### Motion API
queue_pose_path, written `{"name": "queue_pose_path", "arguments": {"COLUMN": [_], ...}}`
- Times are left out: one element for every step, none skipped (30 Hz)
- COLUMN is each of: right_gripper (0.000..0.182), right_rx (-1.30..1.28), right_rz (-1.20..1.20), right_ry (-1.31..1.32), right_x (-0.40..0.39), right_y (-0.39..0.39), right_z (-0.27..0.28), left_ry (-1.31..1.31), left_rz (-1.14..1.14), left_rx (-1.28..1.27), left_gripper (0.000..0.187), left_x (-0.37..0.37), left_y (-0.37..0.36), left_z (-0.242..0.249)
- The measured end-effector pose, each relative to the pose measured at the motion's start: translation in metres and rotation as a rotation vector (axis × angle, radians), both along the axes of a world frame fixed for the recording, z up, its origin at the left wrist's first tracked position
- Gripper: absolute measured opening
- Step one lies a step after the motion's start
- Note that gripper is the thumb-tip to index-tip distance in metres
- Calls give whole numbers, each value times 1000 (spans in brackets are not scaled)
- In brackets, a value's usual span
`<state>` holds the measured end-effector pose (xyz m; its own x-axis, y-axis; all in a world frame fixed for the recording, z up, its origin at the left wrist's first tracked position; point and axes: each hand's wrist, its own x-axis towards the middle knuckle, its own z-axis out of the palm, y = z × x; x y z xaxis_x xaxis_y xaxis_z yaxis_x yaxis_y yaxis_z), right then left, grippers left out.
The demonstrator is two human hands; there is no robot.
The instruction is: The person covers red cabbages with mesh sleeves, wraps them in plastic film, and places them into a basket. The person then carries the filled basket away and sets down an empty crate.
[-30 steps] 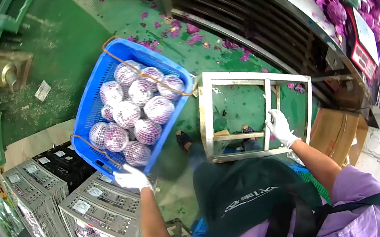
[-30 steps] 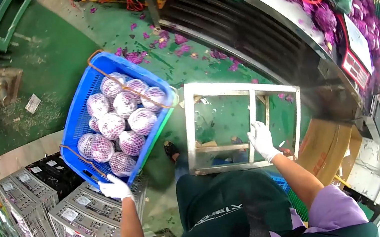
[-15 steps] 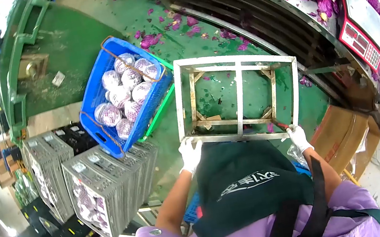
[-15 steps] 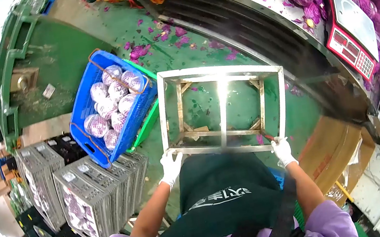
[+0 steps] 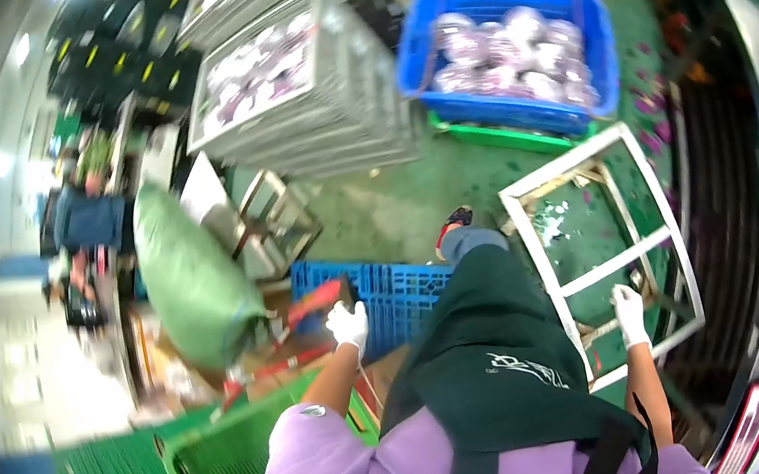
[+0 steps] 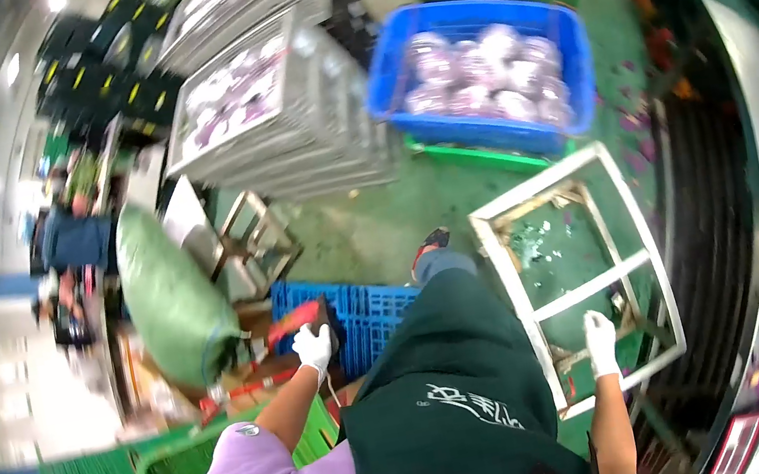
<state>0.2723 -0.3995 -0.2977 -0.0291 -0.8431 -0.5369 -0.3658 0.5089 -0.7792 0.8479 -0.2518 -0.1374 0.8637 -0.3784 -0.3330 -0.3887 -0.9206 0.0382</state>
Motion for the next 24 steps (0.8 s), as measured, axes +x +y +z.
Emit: {"name": "queue_pose_path", "arguments": {"right_gripper": [27, 25, 26, 26, 25, 24, 22, 22, 21, 22, 22, 20, 20, 21, 22, 22, 22, 23, 24, 24, 25, 26, 30, 31], "right_rx": [-53, -6, 68, 141, 136, 127, 93, 65, 134, 146, 211, 191, 237, 365, 458, 495, 513, 574, 561, 550, 535, 522, 384, 356], "right_rz": [-23, -6, 33, 70, 118, 158, 201, 192, 238, 193, 179, 233, 226, 391, 301, 251, 261, 246, 238, 228, 260, 292, 428, 467], "right_ry": [-59, 5, 46, 92, 120, 151, 157, 107, 138, 61, 71, 129, 104, 40, 65, -2, -15, 99, 120, 145, 107, 74, -68, -109], "right_x": [-12, -18, -19, -19, -18, -16, -13, -8, -6, -2, 11, 18, 23, 26, 38, 42, 58, 77, 95, 117, 132, 139, 159, 182], "right_y": [-6, -14, -24, -32, -34, -33, -29, -22, -18, -7, 0, 11, 22, 18, 23, 29, 32, 32, 31, 30, 23, 17, 3, -11], "right_z": [-29, -30, -19, -7, 1, 10, 19, 24, 25, 21, 32, 31, 30, 39, 36, 26, 34, 35, 35, 43, 32, 17, 28, 40], "left_ry": [-82, -157, -218, -289, -312, -332, -352, -351, -335, -321, -430, -419, -400, -386, -269, -158, -191, -229, -129, -89, -3, 94, 64, 36], "left_rz": [77, 145, 195, 234, 271, 301, 334, 365, 393, 423, 354, 337, 323, 308, 345, 373, 375, 368, 525, 600, 801, 1003, 1076, 1152], "left_rx": [-14, -23, -6, -33, -42, -54, -90, -96, -142, -185, -235, -295, -373, -460, -528, -597, -653, -713, -876, -847, -999, -1147, -1165, -1177], "left_gripper": [66, 68, 72, 72, 72, 71, 70, 70, 70, 70, 70, 67, 64, 61, 56, 51, 43, 36, 21, 18, 18, 19, 18, 16], "left_x": [5, 12, 21, 29, 36, 42, 45, 47, 52, 57, 67, 68, 64, 64, 63, 62, 59, 51, 38, 32, 25, 19, 14, 4], "left_y": [26, 52, 73, 92, 108, 119, 127, 129, 129, 134, 143, 135, 129, 121, 119, 124, 140, 145, 155, 178, 196, 212, 224, 240], "left_z": [3, 4, 5, 4, 6, 10, 13, 19, 25, 28, 13, 24, 34, 43, 51, 55, 44, 48, 56, 50, 49, 47, 48, 47]}}
